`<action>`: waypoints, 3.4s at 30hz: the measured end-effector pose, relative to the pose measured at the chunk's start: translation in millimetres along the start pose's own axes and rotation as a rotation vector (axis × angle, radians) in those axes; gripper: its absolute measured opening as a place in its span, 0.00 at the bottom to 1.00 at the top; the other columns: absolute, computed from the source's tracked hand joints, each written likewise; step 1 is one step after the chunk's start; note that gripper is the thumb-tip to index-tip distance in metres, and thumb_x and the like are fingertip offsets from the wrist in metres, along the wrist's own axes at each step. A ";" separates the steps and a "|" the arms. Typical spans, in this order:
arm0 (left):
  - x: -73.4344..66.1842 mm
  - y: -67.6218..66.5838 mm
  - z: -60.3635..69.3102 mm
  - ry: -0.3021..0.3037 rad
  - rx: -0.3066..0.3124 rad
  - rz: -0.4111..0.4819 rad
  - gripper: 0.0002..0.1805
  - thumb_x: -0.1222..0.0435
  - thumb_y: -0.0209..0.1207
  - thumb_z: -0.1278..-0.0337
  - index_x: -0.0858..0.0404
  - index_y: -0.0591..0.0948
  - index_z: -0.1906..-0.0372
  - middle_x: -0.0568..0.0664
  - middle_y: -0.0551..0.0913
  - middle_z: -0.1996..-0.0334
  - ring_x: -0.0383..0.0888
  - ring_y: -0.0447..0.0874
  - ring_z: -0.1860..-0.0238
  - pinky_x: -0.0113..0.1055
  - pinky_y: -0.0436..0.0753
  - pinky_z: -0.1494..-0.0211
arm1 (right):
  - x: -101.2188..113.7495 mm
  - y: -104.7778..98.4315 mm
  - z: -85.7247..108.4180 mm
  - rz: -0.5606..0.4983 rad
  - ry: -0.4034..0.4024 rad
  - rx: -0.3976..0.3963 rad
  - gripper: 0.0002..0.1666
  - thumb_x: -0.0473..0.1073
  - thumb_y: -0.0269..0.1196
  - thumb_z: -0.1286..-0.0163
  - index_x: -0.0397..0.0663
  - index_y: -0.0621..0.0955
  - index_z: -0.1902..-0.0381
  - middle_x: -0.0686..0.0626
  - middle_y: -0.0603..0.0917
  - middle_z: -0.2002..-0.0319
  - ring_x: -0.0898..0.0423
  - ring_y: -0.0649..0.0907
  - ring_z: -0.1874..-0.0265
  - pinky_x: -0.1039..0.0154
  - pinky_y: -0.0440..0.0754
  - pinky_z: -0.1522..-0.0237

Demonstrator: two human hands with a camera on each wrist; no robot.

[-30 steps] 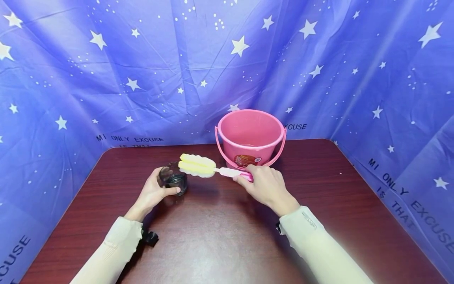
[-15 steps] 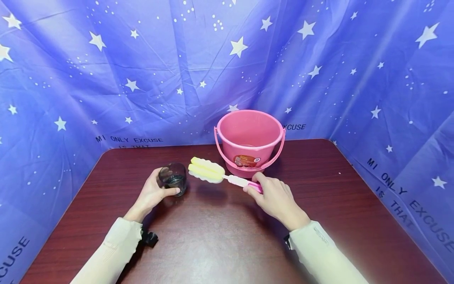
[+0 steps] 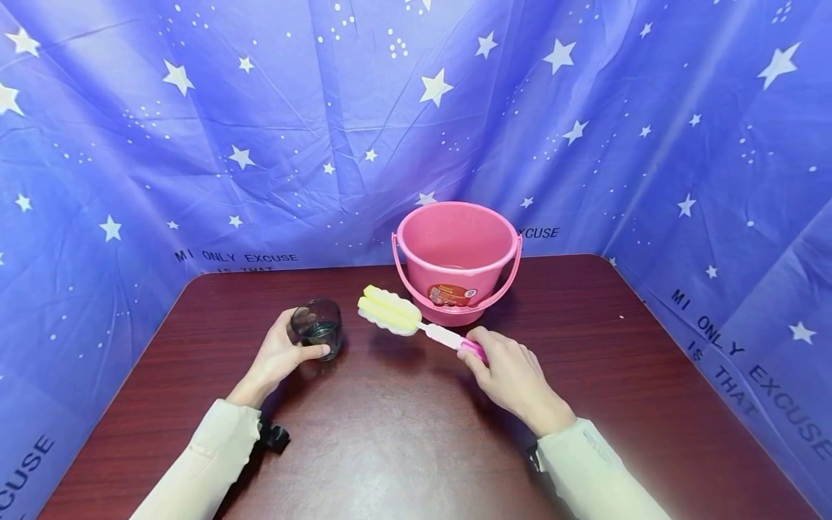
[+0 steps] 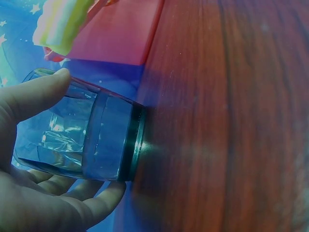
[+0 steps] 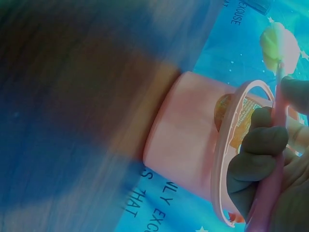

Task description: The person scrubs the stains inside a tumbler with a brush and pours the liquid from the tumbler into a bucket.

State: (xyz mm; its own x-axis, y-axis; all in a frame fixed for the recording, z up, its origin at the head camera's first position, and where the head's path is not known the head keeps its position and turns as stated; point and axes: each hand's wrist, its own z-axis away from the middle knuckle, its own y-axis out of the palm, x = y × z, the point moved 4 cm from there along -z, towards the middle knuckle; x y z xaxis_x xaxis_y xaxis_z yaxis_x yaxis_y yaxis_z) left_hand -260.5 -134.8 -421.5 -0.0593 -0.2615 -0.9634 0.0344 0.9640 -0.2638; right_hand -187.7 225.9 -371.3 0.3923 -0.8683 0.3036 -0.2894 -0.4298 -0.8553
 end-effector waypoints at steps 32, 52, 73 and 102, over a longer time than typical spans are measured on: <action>-1.1 0.8 1.2 0.016 0.001 0.042 0.45 0.75 0.73 0.68 0.66 0.64 0.38 0.59 0.74 0.43 0.52 0.71 0.40 0.45 0.69 0.38 | 2.3 13.1 28.3 0.068 0.022 -0.011 0.06 0.49 0.64 0.35 0.59 0.77 0.65 0.63 0.73 0.78 0.60 0.72 0.83 0.59 0.69 0.81; 0.8 -1.7 -0.2 0.011 -0.003 0.052 0.45 0.75 0.74 0.68 0.66 0.65 0.38 0.58 0.73 0.43 0.51 0.72 0.40 0.45 0.70 0.38 | 10.4 18.6 31.9 0.042 0.004 0.026 0.08 0.44 0.65 0.35 0.54 0.74 0.68 0.63 0.70 0.81 0.59 0.72 0.83 0.58 0.71 0.80; 2.4 0.6 -1.3 -0.002 -0.007 0.035 0.45 0.74 0.75 0.69 0.65 0.65 0.38 0.58 0.74 0.43 0.51 0.71 0.40 0.46 0.69 0.38 | 14.8 20.3 35.1 0.046 0.039 0.048 0.09 0.44 0.64 0.35 0.52 0.73 0.68 0.61 0.68 0.82 0.56 0.73 0.83 0.56 0.71 0.80; 0.8 0.0 0.0 -0.001 0.007 0.060 0.45 0.73 0.74 0.67 0.65 0.65 0.37 0.59 0.72 0.41 0.53 0.71 0.39 0.47 0.70 0.37 | 17.0 26.4 35.4 0.151 0.037 0.183 0.17 0.48 0.67 0.39 0.56 0.69 0.77 0.57 0.65 0.81 0.54 0.68 0.85 0.58 0.65 0.83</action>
State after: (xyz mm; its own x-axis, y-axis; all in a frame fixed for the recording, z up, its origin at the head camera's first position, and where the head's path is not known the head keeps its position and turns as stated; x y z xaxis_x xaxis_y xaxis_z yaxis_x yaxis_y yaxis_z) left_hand -260.5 -135.0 -422.3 -0.0560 -0.2035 -0.9775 0.0450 0.9775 -0.2060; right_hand -157.8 208.6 -403.6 0.3235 -0.9291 0.1791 -0.1777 -0.2456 -0.9530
